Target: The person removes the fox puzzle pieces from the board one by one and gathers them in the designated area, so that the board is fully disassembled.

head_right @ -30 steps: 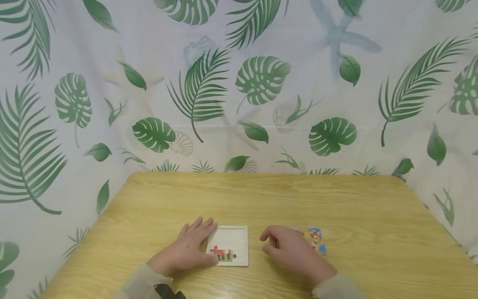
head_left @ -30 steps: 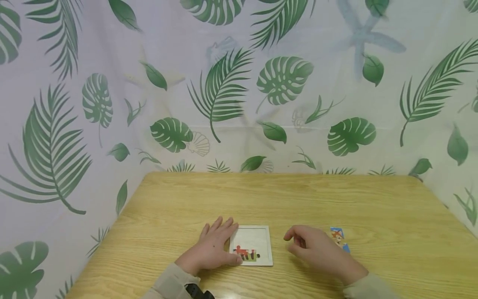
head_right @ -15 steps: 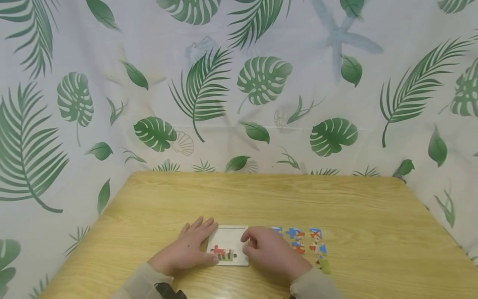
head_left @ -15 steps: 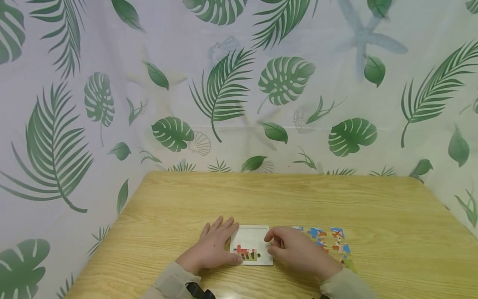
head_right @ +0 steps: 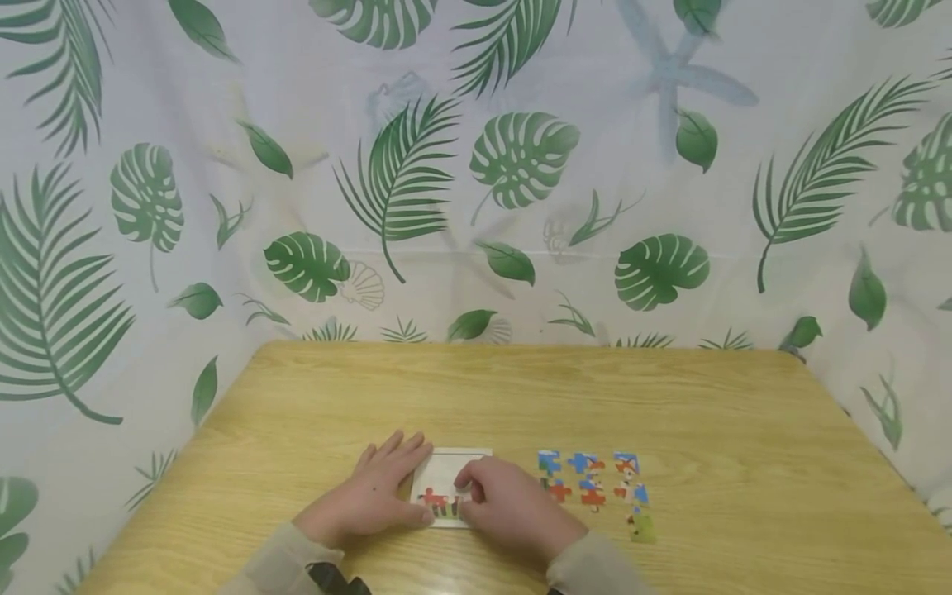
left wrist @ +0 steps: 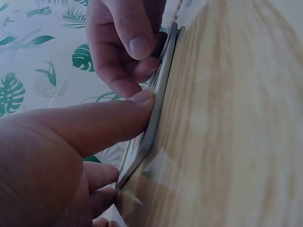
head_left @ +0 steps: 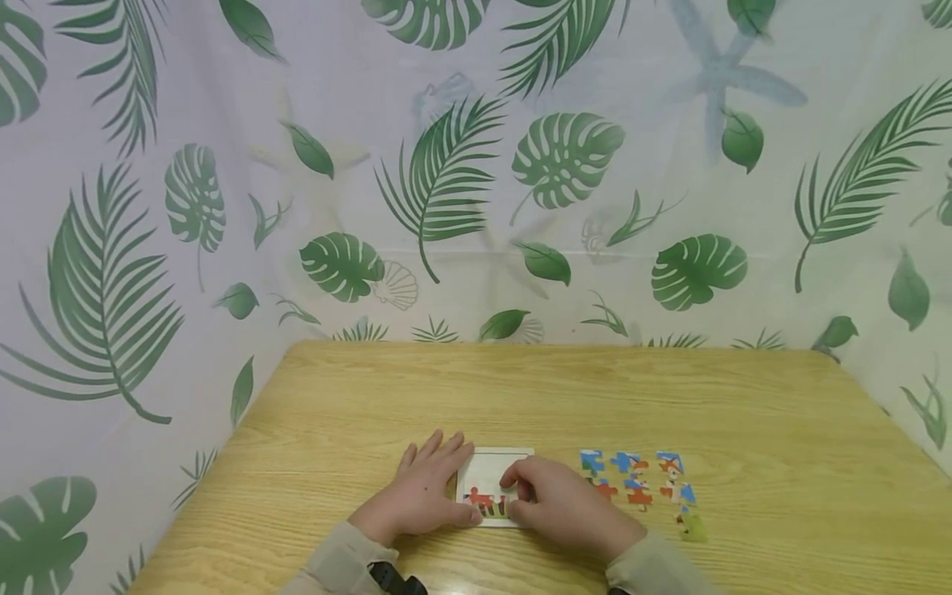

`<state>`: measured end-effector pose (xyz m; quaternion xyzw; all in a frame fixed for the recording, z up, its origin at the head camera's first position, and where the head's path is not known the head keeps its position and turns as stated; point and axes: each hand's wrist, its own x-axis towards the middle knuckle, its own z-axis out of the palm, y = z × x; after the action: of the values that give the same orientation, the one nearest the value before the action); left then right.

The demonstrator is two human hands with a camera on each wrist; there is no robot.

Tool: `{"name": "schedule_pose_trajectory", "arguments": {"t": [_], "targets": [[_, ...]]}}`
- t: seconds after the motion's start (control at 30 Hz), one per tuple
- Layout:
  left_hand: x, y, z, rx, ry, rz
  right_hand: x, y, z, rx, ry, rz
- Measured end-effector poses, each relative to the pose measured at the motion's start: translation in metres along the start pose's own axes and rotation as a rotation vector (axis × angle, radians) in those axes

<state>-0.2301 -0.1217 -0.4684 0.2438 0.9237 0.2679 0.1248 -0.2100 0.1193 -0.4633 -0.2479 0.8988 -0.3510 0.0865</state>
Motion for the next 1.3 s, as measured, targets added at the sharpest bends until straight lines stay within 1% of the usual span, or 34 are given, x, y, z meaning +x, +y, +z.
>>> {"name": "schedule_pose_trajectory", "arguments": {"t": [0.2, 0.3, 0.47, 0.67, 0.87, 1.03, 1.17, 1.3], "targets": [[0.001, -0.001, 0.0, 0.008, -0.005, 0.004, 0.0, 0.002, 0.005, -0.058, 0.026, 0.022], [0.001, -0.002, 0.0, 0.005, -0.006, 0.003, 0.0, 0.002, 0.008, -0.097, 0.044, 0.018], [0.001, -0.003, 0.001, -0.001, -0.01, 0.004, -0.002, -0.003, 0.011, -0.142, 0.069, 0.006], [0.001, -0.004, 0.003, -0.005, -0.021, 0.003, -0.005, -0.008, 0.012, -0.171, 0.071, 0.018], [0.001, -0.002, 0.001, 0.009, -0.015, 0.007, -0.002, -0.006, 0.014, -0.17, 0.053, 0.052], [-0.001, 0.0, 0.001, -0.006, -0.022, -0.001, -0.002, -0.006, 0.016, -0.124, 0.043, 0.074], [-0.001, 0.001, 0.0, -0.004, -0.021, 0.003, -0.003, -0.006, 0.015, -0.101, 0.052, 0.078], [0.0, 0.0, 0.0, 0.007, -0.013, 0.005, -0.003, -0.007, 0.014, -0.111, 0.064, 0.07]]}}
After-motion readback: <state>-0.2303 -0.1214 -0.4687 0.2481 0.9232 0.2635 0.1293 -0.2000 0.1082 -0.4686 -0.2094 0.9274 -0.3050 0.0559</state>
